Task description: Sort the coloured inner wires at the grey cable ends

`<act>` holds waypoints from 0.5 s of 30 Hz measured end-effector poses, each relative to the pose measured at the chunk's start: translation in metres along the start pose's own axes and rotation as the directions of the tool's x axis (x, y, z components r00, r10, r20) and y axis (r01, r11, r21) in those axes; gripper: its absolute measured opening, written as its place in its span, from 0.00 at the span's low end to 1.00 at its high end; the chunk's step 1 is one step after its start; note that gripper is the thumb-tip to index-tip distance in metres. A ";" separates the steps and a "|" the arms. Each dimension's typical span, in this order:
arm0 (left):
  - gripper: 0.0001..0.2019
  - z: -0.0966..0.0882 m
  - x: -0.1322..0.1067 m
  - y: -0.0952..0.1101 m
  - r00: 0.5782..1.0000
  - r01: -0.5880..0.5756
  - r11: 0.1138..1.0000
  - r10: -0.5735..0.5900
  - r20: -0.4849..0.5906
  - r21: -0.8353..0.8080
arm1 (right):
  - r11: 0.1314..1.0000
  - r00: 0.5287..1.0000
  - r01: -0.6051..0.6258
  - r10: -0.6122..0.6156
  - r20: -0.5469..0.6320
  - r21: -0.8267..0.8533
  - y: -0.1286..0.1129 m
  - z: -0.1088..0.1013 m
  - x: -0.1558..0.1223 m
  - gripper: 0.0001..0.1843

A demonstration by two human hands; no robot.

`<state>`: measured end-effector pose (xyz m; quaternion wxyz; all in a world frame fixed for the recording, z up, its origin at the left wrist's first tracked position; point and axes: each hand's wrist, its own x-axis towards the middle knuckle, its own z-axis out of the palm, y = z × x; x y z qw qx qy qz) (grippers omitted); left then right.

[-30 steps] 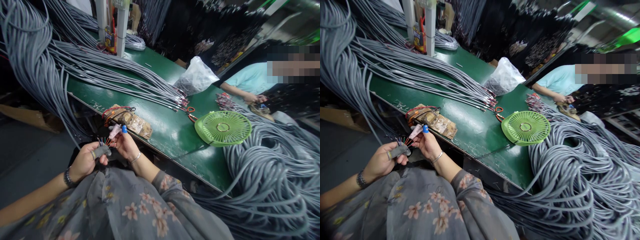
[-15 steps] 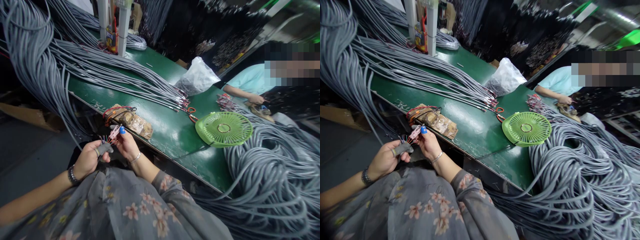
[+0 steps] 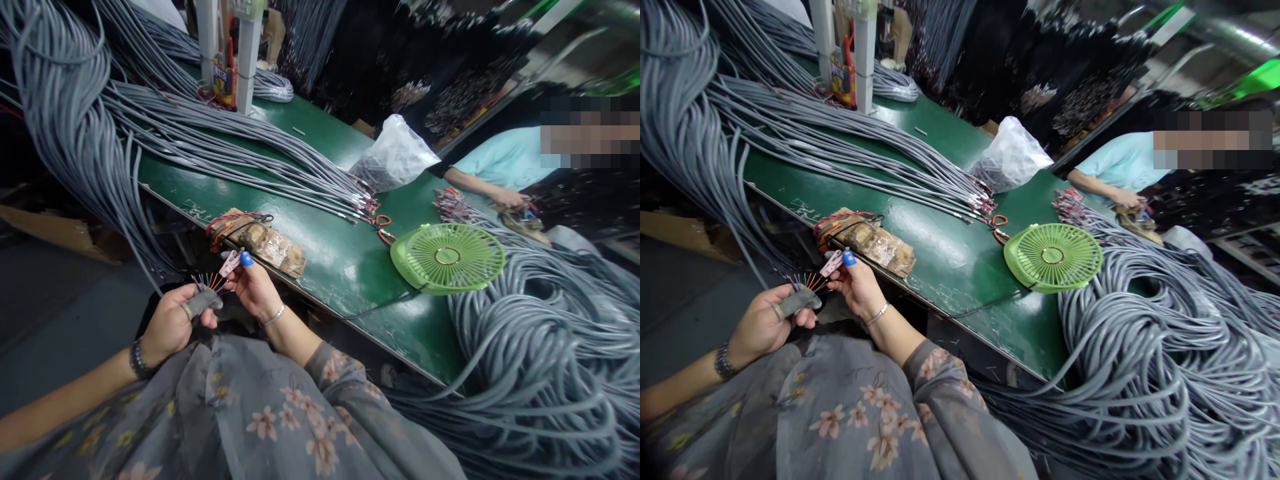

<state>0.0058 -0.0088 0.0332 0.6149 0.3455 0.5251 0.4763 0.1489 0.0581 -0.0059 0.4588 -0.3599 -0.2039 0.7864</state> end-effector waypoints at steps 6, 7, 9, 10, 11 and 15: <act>0.10 0.002 0.005 -0.001 1.000 -0.014 0.999 0.012 -0.029 -0.052 | 0.999 1.000 0.029 -0.029 0.006 -0.030 0.003 -0.001 0.001 0.20; 0.10 0.002 0.006 -0.001 0.999 -0.010 0.998 0.008 -0.033 -0.055 | 0.999 0.999 0.038 -0.038 0.003 -0.033 0.003 -0.001 0.001 0.20; 0.11 0.004 0.008 -0.002 0.999 -0.001 0.999 -0.001 -0.041 -0.054 | 0.998 0.998 0.056 -0.056 -0.001 -0.037 0.004 0.000 0.001 0.20; 0.11 0.004 0.009 -0.003 0.999 0.004 0.999 -0.007 -0.045 -0.053 | 0.997 0.998 0.065 -0.065 -0.004 -0.036 0.004 0.000 0.001 0.19; 0.11 0.005 0.009 -0.003 0.999 0.013 0.999 -0.015 -0.047 -0.052 | 0.997 0.997 0.071 -0.071 -0.005 -0.033 0.004 0.000 0.001 0.19; 0.11 0.005 0.010 -0.004 0.998 0.037 0.998 -0.040 -0.054 -0.050 | 0.999 0.999 0.049 -0.049 0.001 -0.023 0.004 0.000 0.001 0.21</act>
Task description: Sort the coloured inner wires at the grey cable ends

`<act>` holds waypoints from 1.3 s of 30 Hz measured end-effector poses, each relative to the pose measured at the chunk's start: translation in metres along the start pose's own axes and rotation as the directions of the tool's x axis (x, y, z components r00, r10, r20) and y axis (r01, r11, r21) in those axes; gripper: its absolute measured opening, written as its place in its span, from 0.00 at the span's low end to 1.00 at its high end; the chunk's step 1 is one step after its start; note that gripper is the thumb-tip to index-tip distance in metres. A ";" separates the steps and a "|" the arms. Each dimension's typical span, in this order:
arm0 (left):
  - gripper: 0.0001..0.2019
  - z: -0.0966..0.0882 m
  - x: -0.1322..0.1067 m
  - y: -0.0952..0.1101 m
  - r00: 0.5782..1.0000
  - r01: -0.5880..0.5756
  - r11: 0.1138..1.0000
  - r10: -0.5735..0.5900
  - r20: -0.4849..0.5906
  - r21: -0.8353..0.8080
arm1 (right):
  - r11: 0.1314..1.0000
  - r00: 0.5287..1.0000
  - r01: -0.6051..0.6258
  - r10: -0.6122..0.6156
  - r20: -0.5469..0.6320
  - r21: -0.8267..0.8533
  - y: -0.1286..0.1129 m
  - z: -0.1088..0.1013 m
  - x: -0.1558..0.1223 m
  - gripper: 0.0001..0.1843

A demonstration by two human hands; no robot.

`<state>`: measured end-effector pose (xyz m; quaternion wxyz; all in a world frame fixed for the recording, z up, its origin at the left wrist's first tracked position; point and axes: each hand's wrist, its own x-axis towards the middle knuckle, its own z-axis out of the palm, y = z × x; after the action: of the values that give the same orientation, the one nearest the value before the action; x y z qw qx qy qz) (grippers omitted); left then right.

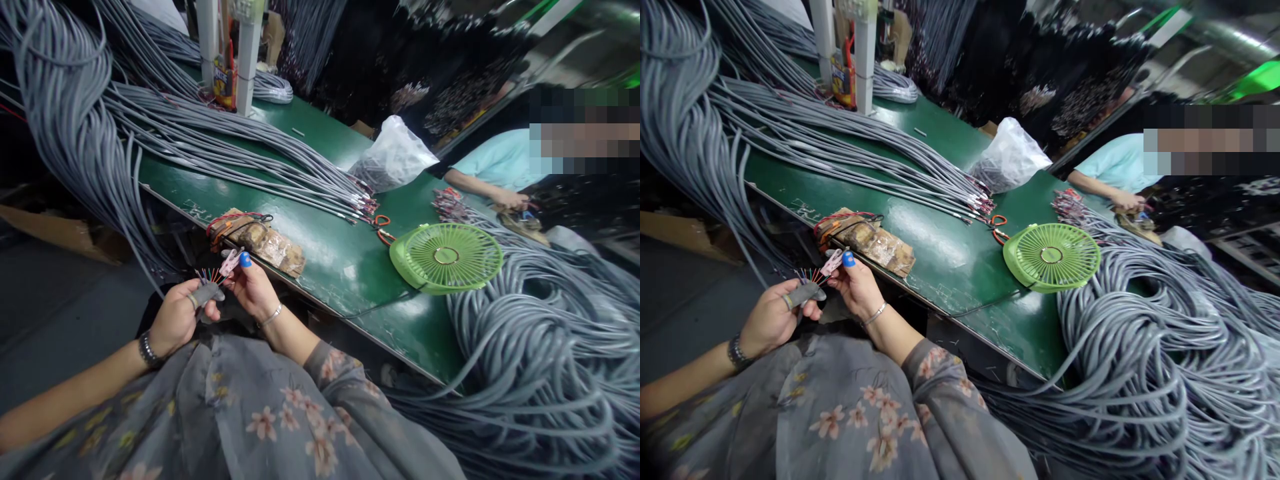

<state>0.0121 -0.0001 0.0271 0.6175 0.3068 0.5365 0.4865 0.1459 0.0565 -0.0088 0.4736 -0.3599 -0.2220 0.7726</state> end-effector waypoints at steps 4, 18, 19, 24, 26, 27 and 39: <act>0.10 -0.003 -0.003 0.000 0.999 -0.031 0.999 0.031 0.009 -0.011 | 0.998 0.998 -0.064 0.063 0.018 0.000 -0.004 0.000 -0.001 0.23; 0.11 -0.006 -0.003 0.002 0.999 -0.049 0.996 0.051 0.016 -0.072 | 0.984 0.995 0.097 -0.097 0.007 -0.146 0.002 -0.007 0.004 0.24; 0.11 -0.006 -0.002 0.002 0.999 -0.049 0.996 0.050 0.018 -0.072 | 0.991 0.998 0.057 -0.055 0.025 -0.120 0.002 -0.007 0.006 0.24; 0.14 -0.003 -0.001 0.001 0.999 -0.045 0.996 0.045 0.000 -0.072 | 0.999 0.999 -0.034 0.034 0.031 0.004 0.000 -0.002 0.009 0.20; 0.15 -0.002 0.000 0.001 0.999 -0.043 0.997 0.042 -0.005 -0.063 | 0.999 0.999 -0.030 0.030 0.012 0.023 0.001 -0.002 0.009 0.19; 0.15 -0.002 0.000 0.001 0.999 -0.043 0.997 0.043 -0.005 -0.058 | 0.999 1.000 -0.030 0.030 0.008 0.030 0.001 -0.001 0.008 0.18; 0.13 -0.004 -0.007 0.000 0.998 -0.069 0.996 0.068 -0.008 -0.053 | 0.995 0.992 -0.098 0.095 0.080 0.034 -0.001 -0.002 0.006 0.22</act>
<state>0.0088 -0.0068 0.0290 0.6068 0.3068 0.5144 0.5226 0.1460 0.0627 -0.0111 0.4333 -0.3305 -0.2079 0.8123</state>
